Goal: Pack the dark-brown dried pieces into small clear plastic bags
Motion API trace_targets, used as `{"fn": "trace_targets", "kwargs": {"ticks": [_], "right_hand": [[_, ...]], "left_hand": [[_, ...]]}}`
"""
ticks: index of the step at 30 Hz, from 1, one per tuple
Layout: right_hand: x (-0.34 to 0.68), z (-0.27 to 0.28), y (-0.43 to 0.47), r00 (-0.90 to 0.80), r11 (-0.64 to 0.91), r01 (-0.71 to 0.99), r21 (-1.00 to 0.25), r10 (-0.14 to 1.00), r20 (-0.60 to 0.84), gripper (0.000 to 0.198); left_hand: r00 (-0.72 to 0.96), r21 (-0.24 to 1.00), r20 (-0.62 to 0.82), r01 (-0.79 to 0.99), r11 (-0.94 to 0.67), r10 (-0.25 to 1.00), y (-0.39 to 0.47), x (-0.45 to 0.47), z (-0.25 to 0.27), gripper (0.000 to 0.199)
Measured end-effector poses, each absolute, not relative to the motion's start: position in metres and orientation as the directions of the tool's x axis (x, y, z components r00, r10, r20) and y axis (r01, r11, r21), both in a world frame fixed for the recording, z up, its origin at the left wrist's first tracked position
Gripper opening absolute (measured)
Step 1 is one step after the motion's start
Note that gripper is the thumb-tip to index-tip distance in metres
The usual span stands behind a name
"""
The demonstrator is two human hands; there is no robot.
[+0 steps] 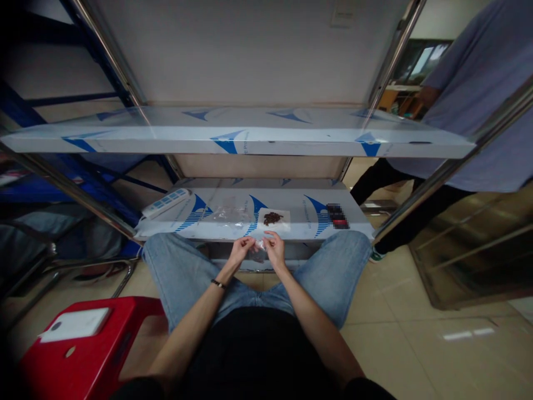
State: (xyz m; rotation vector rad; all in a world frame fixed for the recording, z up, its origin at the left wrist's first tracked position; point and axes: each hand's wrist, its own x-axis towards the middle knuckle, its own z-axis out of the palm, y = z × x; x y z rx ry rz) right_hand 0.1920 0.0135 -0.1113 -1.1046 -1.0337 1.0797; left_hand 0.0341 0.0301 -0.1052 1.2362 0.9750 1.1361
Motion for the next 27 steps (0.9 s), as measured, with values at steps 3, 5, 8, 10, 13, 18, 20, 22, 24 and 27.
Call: {"fn": "trace_targets", "kwargs": {"ticks": [3, 5, 8, 10, 13, 18, 20, 22, 24, 27], "right_hand": [[0.193, -0.114, 0.014, 0.091, 0.003, -0.175, -0.985, 0.996, -0.013, 0.048], [0.193, -0.117, 0.014, 0.037, -0.053, -0.196, -0.979, 0.997, -0.061, 0.046], [0.191, -0.119, 0.014, 0.038, -0.092, -0.307, -0.947, 0.993, -0.109, 0.040], [0.190, -0.120, 0.014, 0.064, -0.102, -0.369, -0.924, 0.989, -0.135, 0.037], [0.189, -0.121, 0.014, 0.085, -0.098, -0.384, -0.918, 0.986, -0.140, 0.035], [0.185, -0.126, 0.014, 0.043, -0.112, -0.376, -0.920, 0.990, -0.138, 0.035], [0.183, -0.130, 0.013, 0.024, -0.132, -0.394, -0.910, 0.988, -0.154, 0.036], [0.182, -0.133, 0.013, 0.024, -0.133, -0.411, -0.902, 0.987, -0.157, 0.037], [0.181, -0.137, 0.013, 0.048, -0.104, -0.390, -0.915, 0.990, -0.133, 0.036], [0.182, -0.139, 0.013, 0.092, -0.051, -0.320, -0.946, 0.992, -0.084, 0.035]], "left_hand": [[0.099, 0.990, 0.034, -0.140, -0.020, 0.994, 0.032, 0.035, -0.109, 0.044], [0.058, 0.989, 0.028, -0.145, -0.020, 0.998, 0.034, 0.036, -0.112, 0.044], [0.031, 0.990, 0.008, -0.142, -0.004, 1.000, 0.035, 0.037, -0.113, 0.043], [0.032, 0.988, -0.021, -0.150, 0.025, 0.999, 0.034, 0.038, -0.114, 0.043], [0.047, 0.982, -0.063, -0.173, 0.070, 0.997, 0.031, 0.037, -0.114, 0.043], [0.029, 0.985, -0.033, -0.167, 0.038, 0.999, 0.027, 0.032, -0.115, 0.038], [0.043, 0.979, -0.038, -0.197, 0.046, 0.998, 0.026, 0.031, -0.116, 0.037], [0.069, 0.968, -0.064, -0.240, 0.079, 0.996, 0.025, 0.030, -0.117, 0.038], [0.107, 0.959, -0.094, -0.258, 0.119, 0.990, 0.024, 0.031, -0.118, 0.040], [0.161, 0.961, -0.108, -0.236, 0.145, 0.981, 0.025, 0.034, -0.118, 0.043]]}}
